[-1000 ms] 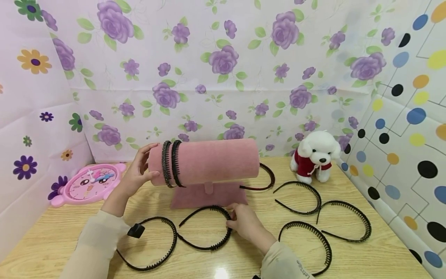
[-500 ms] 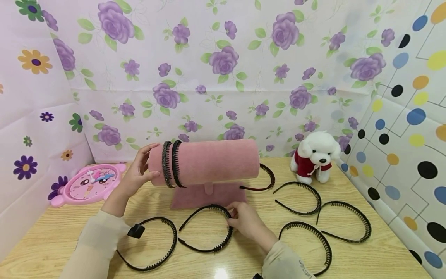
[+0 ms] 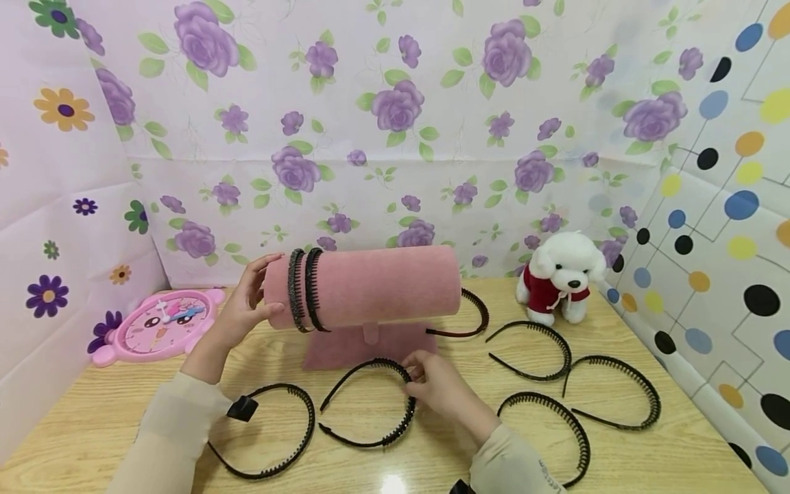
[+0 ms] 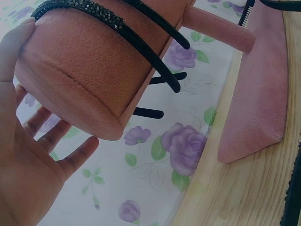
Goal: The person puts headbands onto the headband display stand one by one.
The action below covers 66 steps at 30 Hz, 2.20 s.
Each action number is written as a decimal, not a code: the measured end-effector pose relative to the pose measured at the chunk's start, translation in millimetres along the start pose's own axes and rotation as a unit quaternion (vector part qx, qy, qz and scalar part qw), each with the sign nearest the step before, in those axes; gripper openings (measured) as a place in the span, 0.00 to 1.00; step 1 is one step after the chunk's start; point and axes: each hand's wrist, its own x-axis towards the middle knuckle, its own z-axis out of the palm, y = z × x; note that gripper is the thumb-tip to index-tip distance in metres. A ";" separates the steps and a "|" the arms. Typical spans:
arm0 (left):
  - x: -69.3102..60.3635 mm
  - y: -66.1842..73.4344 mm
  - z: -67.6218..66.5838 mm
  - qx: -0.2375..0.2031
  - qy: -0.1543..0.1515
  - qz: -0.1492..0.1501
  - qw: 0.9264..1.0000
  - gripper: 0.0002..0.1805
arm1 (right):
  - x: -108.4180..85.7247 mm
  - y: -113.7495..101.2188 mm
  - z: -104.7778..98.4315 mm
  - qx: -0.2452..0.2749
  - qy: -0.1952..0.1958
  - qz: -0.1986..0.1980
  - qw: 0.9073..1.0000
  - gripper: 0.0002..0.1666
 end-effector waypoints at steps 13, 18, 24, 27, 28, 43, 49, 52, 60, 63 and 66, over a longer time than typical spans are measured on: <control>0.6 0.2 -1.1 0.006 0.001 0.010 1.000 0.43 | -7.2 -19.0 -25.6 0.062 -0.043 -0.030 0.997 0.19; -0.2 -0.7 0.4 0.006 0.002 0.004 1.000 0.43 | -12.7 -27.1 -37.0 0.097 -0.057 -0.016 0.993 0.21; -1.2 -1.4 -0.7 0.005 0.002 0.004 1.000 0.43 | -16.1 -35.3 -50.0 0.074 -0.065 -0.009 0.995 0.21; -0.7 -1.7 -1.1 0.006 -0.001 0.003 1.000 0.43 | -18.0 -41.0 -57.4 0.059 -0.067 -0.010 0.996 0.22; -0.4 -1.7 -1.1 0.006 -0.002 0.003 1.000 0.43 | -18.7 -42.9 -59.7 0.059 -0.069 -0.010 0.996 0.22; 0.4 -0.9 -0.5 0.004 -0.002 -0.006 1.000 0.42 | -28.7 -59.7 -93.1 0.046 -0.074 -0.007 0.996 0.23; -0.7 -0.3 -1.3 0.001 -0.002 -0.008 1.000 0.42 | -30.4 -58.5 -100.6 0.041 -0.076 0.010 0.996 0.25; -1.2 -0.4 -1.2 0.002 -0.003 -0.010 1.000 0.42 | -32.6 -56.0 -104.6 0.038 -0.074 0.014 0.996 0.25; -2.0 0.3 -1.6 0.003 -0.002 -0.011 1.000 0.42 | -36.5 -49.7 -119.0 0.004 -0.057 0.013 0.998 0.23; -1.7 0.8 -1.4 0.003 -0.002 -0.011 1.000 0.42 | -37.4 -46.8 -124.4 -0.018 -0.046 0.015 0.999 0.23; -1.3 1.0 -0.8 0.002 -0.002 -0.010 1.000 0.42 | -38.5 -44.2 -130.1 -0.031 -0.041 0.023 0.998 0.23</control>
